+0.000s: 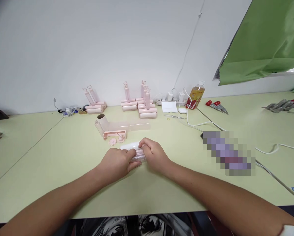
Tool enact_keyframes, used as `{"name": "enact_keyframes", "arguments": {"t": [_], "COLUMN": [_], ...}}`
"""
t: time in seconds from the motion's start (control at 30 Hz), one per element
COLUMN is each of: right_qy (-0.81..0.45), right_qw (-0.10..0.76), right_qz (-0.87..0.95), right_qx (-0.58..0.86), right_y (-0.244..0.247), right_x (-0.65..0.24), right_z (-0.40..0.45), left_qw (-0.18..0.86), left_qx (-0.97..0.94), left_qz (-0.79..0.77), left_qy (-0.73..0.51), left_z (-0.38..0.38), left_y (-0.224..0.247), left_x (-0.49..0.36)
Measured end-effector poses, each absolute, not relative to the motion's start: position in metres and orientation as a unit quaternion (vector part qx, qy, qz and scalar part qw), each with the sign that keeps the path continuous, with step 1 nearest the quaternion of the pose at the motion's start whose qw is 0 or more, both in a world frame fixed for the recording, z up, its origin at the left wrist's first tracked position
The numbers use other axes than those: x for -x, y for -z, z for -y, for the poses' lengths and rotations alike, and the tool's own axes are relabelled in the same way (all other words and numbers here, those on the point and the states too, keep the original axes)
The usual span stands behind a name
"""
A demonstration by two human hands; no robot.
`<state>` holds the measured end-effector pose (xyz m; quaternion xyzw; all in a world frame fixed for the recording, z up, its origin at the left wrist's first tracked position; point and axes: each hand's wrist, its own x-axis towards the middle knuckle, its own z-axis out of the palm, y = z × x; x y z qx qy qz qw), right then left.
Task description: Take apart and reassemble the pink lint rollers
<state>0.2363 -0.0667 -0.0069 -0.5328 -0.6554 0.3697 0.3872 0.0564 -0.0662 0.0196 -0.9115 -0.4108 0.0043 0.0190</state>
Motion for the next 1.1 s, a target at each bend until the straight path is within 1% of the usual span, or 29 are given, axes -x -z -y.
{"name": "enact_keyframes", "arguments": {"t": [0.17, 0.23, 0.3, 0.4, 0.47, 0.5, 0.53, 0.63, 0.7, 0.73, 0.8, 0.9, 0.97, 1.03, 1.1], "right_qy": [-0.367, -0.380, -0.432, -0.554, -0.603, -0.612, -0.614, -0.595, -0.599, -0.608, -0.632, -0.663, -0.691, -0.721, -0.737], "right_qw": [0.396, 0.401, 0.383, 0.310, 0.280, 0.288, 0.317, 0.467, 0.539, 0.559, 0.572, 0.550, 0.503, 0.429, 0.353], "right_qz": [0.649, 0.651, 0.652, 0.650, 0.641, 0.627, 0.602, 0.488, 0.431, 0.413, 0.392, 0.403, 0.437, 0.485, 0.533], "right_qx": [0.536, 0.521, 0.492, 0.418, 0.384, 0.386, 0.400, 0.435, 0.406, 0.384, 0.346, 0.309, 0.279, 0.246, 0.218], "right_y": [0.008, 0.007, 0.004, -0.001, -0.006, -0.009, -0.012, -0.020, -0.022, -0.022, -0.020, -0.015, -0.011, -0.009, -0.009], "right_x": [-0.232, -0.230, -0.231, -0.237, -0.244, -0.247, -0.251, -0.260, -0.264, -0.265, -0.265, -0.261, -0.259, -0.258, -0.257], "right_z": [0.067, 0.065, 0.061, 0.057, 0.053, 0.051, 0.049, 0.041, 0.035, 0.033, 0.032, 0.034, 0.038, 0.043, 0.046], "left_qw": [0.022, 0.031, 0.044, 0.053, 0.053, 0.051, 0.048, 0.010, -0.021, -0.028, -0.030, -0.036, -0.063, -0.125, -0.215], "left_qx": [0.913, 0.915, 0.912, 0.907, 0.902, 0.893, 0.879, 0.828, 0.821, 0.831, 0.861, 0.894, 0.893, 0.873, 0.836], "left_qz": [0.408, 0.402, 0.401, 0.395, 0.382, 0.380, 0.383, 0.412, 0.426, 0.427, 0.422, 0.414, 0.427, 0.454, 0.479], "left_qy": [-0.001, 0.023, 0.068, 0.138, 0.195, 0.236, 0.281, 0.381, 0.378, 0.355, 0.282, 0.169, 0.130, 0.125, 0.159], "left_z": [0.061, 0.055, 0.049, 0.045, 0.043, 0.043, 0.042, 0.041, 0.040, 0.040, 0.041, 0.042, 0.041, 0.040, 0.036], "left_y": [-0.021, -0.023, -0.025, -0.024, -0.022, -0.021, -0.019, -0.015, -0.012, -0.012, -0.010, -0.008, -0.005, -0.004, -0.004], "left_x": [-0.054, -0.051, -0.046, -0.042, -0.041, -0.040, -0.039, -0.037, -0.038, -0.040, -0.043, -0.047, -0.047, -0.045, -0.043]}}
